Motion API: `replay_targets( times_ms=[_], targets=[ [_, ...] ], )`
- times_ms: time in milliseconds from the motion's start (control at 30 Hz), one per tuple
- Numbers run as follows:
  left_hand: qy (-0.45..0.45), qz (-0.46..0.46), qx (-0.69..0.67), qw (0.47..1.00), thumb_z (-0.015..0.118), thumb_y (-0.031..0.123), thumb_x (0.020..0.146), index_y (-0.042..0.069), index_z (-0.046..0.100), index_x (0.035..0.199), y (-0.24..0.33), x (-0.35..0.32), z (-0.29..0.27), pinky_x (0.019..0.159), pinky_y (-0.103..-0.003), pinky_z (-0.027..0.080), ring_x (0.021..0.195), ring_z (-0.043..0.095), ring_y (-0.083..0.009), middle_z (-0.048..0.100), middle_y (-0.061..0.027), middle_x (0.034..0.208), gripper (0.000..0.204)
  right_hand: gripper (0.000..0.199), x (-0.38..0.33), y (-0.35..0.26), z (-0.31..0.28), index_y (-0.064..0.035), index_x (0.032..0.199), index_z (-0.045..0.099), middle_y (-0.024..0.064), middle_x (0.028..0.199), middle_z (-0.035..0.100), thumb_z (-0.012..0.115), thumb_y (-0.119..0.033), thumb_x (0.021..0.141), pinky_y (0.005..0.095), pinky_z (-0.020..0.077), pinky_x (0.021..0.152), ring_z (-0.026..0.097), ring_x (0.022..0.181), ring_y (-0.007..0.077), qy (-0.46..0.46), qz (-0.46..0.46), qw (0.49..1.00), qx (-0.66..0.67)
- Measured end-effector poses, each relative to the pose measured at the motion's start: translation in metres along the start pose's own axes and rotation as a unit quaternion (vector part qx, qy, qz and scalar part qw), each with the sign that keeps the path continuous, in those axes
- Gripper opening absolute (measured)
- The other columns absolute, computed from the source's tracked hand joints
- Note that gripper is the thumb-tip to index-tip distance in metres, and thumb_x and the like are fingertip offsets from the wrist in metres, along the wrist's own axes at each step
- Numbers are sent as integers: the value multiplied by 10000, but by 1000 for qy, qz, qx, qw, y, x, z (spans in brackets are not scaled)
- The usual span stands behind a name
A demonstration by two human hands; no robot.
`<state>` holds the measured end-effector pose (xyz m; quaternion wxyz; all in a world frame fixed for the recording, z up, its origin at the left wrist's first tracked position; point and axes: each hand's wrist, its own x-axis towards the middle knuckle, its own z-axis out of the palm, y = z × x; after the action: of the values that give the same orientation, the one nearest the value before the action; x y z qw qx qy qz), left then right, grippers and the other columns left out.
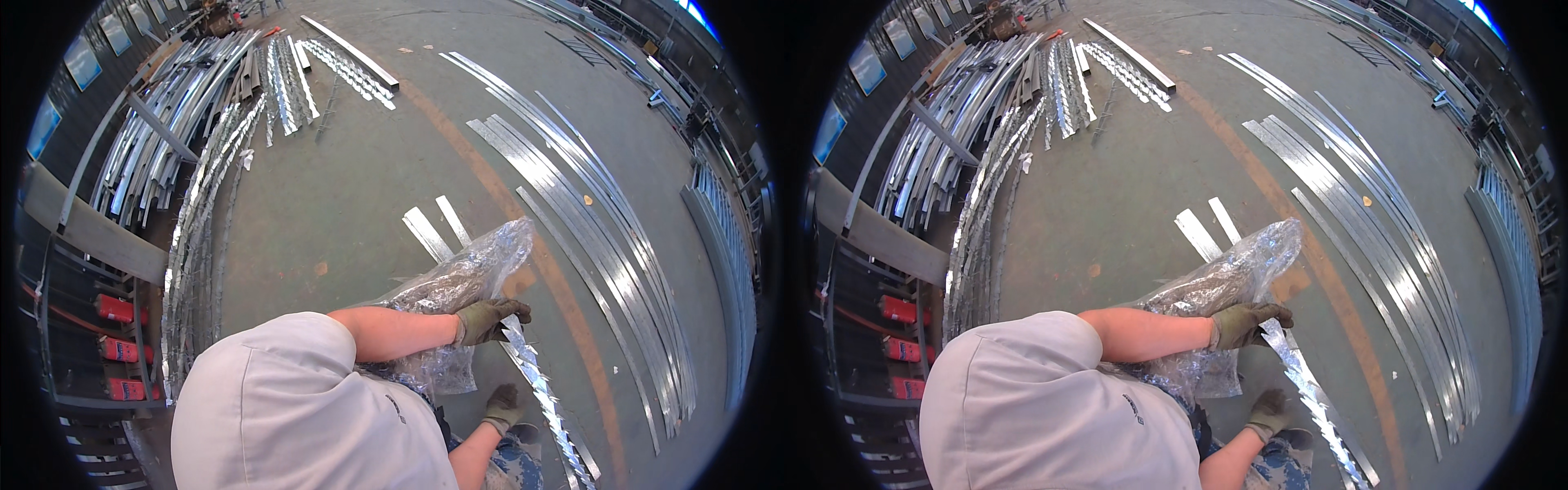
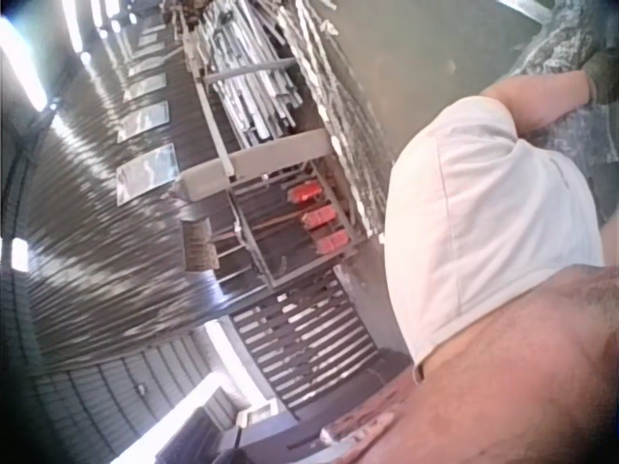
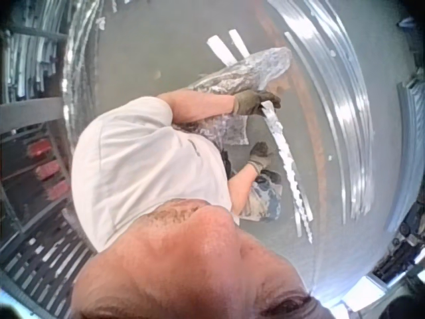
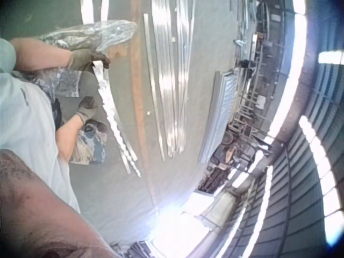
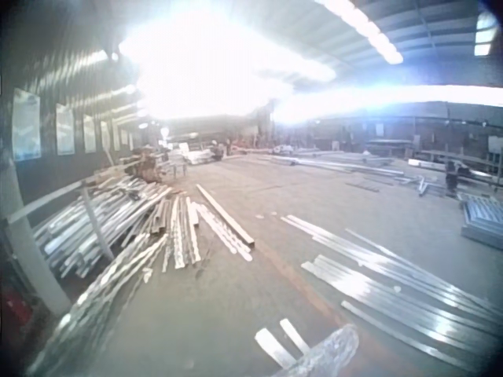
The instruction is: The person sits on the floor and uses tin snips to cut a long metal strip into shorter segments. They repeatedly position the strip, cut it, and place the pieces aside on the floor.
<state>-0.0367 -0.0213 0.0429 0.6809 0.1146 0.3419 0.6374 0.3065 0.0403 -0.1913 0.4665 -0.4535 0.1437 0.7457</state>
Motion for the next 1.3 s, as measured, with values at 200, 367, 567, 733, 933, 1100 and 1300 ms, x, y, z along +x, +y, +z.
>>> replay_targets(
  times_ms=[200,367,567,733,933,1100,1300],
  targets=[
    [2,-3,4,1000,597,372,1210,87,647,1562,5,-4,15,1153,-412,591,1367,678,-213,685,-78,1521,455,804,-93,-32,53,7,1583,607,202,1556,688,627,-608,1065,568,511,1234,651,1444,376,-4,-152,983,100],
    [-67,49,4,997,654,472,1163,96,677,1505,4,-11,24,1192,-460,568,1374,681,-239,707,-95,1487,509,686,-68,-45,37,-44,1492,626,147,1489,687,673,-572,1058,573,504,1202,645,1335,325,-124,-110,985,43],
    [-58,35,-3,998,576,340,1217,-20,592,1573,30,-49,77,1196,-530,602,1458,654,-377,663,-212,1582,507,397,-134,-67,84,-110,1319,731,92,1302,762,791,-397,1052,547,627,1048,716,1172,293,-170,-164,967,97],
    [-94,58,-15,994,547,373,1223,-4,615,1558,62,-68,121,1140,-485,633,1415,685,-371,685,-205,1540,509,301,-160,-89,100,-70,1343,760,105,1218,820,807,-158,1060,490,679,1022,794,1148,283,-342,-198,914,90],
    [-185,165,-62,967,522,425,1215,13,533,1643,98,-70,120,1241,-548,557,1512,610,-415,582,-217,1677,594,311,-237,-67,170,-120,1384,757,46,1179,810,804,-182,1083,476,708,917,804,1074,241,-344,-270,899,37],
    [-303,179,-40,935,608,620,1134,127,478,1706,92,-59,97,1333,-632,404,1627,473,-439,556,-141,1720,766,301,-292,-30,226,-151,1395,750,44,1118,834,790,-203,1102,450,720,828,838,974,262,-402,-201,893,22],
    [-291,124,203,927,713,244,1119,58,414,1735,58,-49,113,1278,-541,470,1568,540,-362,526,-195,1728,710,135,-345,38,274,-55,1243,748,111,1121,824,711,-144,1148,347,723,743,844,965,242,-437,-91,893,51]
  ],
)
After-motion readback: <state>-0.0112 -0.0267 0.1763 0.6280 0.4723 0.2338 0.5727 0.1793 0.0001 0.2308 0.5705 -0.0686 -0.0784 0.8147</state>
